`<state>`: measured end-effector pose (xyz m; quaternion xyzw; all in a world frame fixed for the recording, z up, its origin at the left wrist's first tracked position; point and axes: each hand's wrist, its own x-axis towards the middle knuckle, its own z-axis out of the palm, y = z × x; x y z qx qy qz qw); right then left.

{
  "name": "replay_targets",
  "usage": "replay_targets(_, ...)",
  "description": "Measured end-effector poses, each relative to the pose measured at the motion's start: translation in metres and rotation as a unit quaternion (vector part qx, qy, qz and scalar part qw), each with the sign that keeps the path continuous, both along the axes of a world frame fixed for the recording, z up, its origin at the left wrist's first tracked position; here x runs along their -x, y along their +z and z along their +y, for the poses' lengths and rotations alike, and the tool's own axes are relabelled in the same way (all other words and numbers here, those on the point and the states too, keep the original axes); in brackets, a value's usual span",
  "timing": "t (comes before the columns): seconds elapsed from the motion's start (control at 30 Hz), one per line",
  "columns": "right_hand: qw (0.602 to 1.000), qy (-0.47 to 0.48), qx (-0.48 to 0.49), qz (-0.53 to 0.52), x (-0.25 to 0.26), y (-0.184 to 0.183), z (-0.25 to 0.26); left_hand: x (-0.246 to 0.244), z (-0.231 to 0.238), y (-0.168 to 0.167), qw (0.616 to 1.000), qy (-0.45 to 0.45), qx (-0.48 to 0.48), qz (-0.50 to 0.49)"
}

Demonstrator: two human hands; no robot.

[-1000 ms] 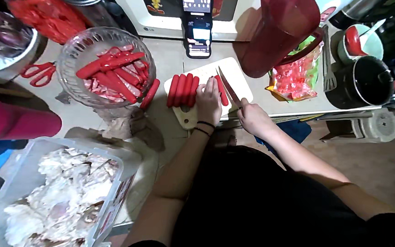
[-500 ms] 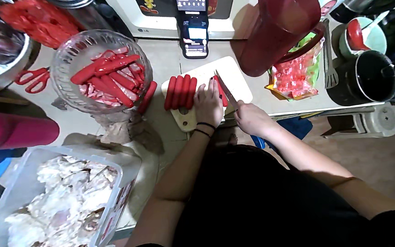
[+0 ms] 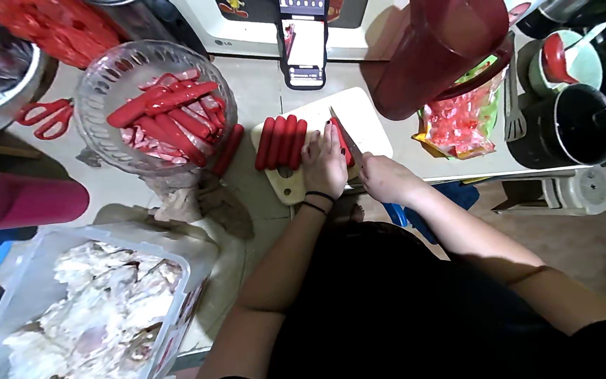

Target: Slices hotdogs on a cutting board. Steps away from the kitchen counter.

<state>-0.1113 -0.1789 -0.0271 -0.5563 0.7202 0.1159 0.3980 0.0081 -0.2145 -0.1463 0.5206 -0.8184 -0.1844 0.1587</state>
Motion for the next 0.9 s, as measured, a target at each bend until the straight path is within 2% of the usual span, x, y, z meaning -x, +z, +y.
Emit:
replay_targets(0.17, 1.0, -0.003, 0.007, 0.018, -0.007, -0.011, -0.006, -0.001, 0.0, 0.003, 1.0, -0.003, -0.014, -0.004)
replay_targets(0.43, 0.997, 0.067, -0.017, 0.021, 0.001, 0.01, 0.002, 0.002, 0.002, -0.001, 1.0, 0.004, 0.022, -0.019)
replay_targets(0.5, 0.997, 0.053, -0.027, 0.044, -0.003, 0.005, 0.01, 0.002, 0.003, -0.001, 1.0, 0.004, 0.012, -0.023)
replay_targets(0.6, 0.998, -0.004, 0.03, 0.059, -0.014, -0.019, 0.028, 0.002, 0.003, -0.001, 1.0, 0.007, 0.021, -0.017)
replay_targets(0.73, 0.996, -0.03, 0.049, 0.066, -0.023, -0.048, 0.029, 0.001, 0.003, -0.003, 1.0, 0.013, 0.024, -0.013)
replay_targets(0.9, 0.999, -0.014, 0.023, 0.024, -0.008, -0.037, 0.028, 0.002, 0.002, 0.003, 0.999, -0.006, -0.005, -0.052)
